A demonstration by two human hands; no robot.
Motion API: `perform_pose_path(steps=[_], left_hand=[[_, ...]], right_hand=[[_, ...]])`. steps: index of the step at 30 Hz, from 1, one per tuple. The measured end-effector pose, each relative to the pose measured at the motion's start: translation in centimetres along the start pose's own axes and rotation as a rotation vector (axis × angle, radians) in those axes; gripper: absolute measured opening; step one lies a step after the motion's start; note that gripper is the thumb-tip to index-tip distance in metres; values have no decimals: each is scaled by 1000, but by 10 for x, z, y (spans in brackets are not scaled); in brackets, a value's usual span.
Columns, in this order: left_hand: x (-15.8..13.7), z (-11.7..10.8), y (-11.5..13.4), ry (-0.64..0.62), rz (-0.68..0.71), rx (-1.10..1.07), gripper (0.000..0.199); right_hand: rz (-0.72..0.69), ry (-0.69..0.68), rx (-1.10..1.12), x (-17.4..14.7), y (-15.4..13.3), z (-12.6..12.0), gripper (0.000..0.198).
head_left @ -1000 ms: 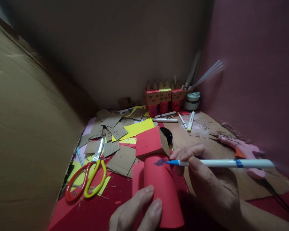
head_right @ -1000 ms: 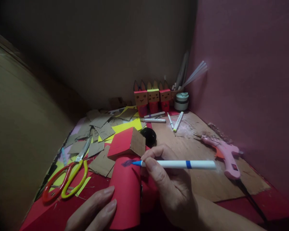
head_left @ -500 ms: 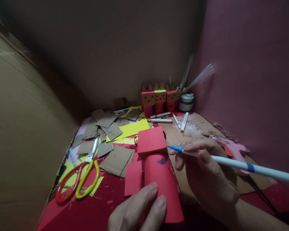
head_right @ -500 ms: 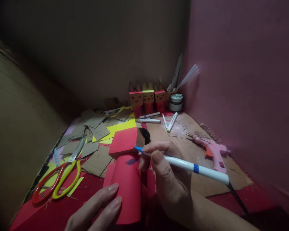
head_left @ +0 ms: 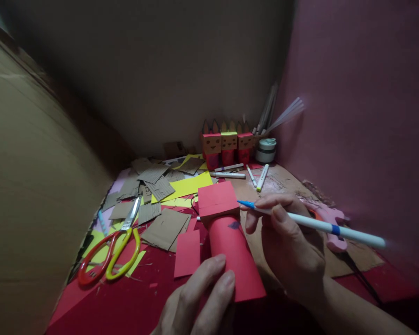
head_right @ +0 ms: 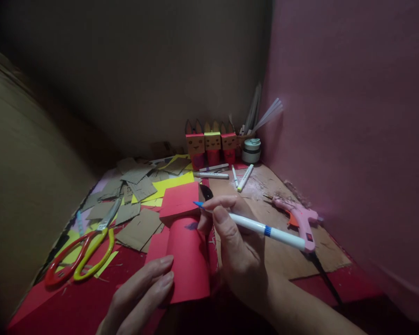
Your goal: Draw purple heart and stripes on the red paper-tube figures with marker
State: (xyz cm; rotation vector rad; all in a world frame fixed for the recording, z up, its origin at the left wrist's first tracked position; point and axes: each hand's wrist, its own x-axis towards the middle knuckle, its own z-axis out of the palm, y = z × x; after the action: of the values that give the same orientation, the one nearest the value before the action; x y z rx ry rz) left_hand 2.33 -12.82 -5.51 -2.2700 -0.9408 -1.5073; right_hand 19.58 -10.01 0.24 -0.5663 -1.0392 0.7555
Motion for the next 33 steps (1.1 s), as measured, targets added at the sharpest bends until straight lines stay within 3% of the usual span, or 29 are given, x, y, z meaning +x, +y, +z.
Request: perform_pose_path(steps=[4, 8, 11, 15, 18, 21, 27, 29, 33], left_hand=[[6, 2, -4, -22, 98, -72, 22], [11, -14, -22, -236, 213, -127, 43], [13, -23, -30, -220, 32, -161, 61], [14, -18, -15, -147, -245, -283, 59], [17, -7, 5, -145, -221, -140, 61], [21, 1, 14, -194, -213, -15, 51], [24, -7, -13, -155, -264, 38, 43], [26, -14, -25, -238, -259, 19, 39], [41, -23, -40, -249, -546, -275, 30]], right_hand=[[6, -9, 13, 1, 1, -2, 19], [27, -9, 34, -1, 2, -3, 18], [18, 20, 2, -8, 2, -6, 18], [43, 70, -81, -26, -1, -10, 18], [73, 121, -97, -38, -2, -11, 18], [40, 62, -88, -45, 1, -10, 19], [55, -6, -149, -50, 0, -9, 20], [44, -64, -200, -48, -5, -13, 18], [-23, -283, -292, -35, -17, -20, 14]])
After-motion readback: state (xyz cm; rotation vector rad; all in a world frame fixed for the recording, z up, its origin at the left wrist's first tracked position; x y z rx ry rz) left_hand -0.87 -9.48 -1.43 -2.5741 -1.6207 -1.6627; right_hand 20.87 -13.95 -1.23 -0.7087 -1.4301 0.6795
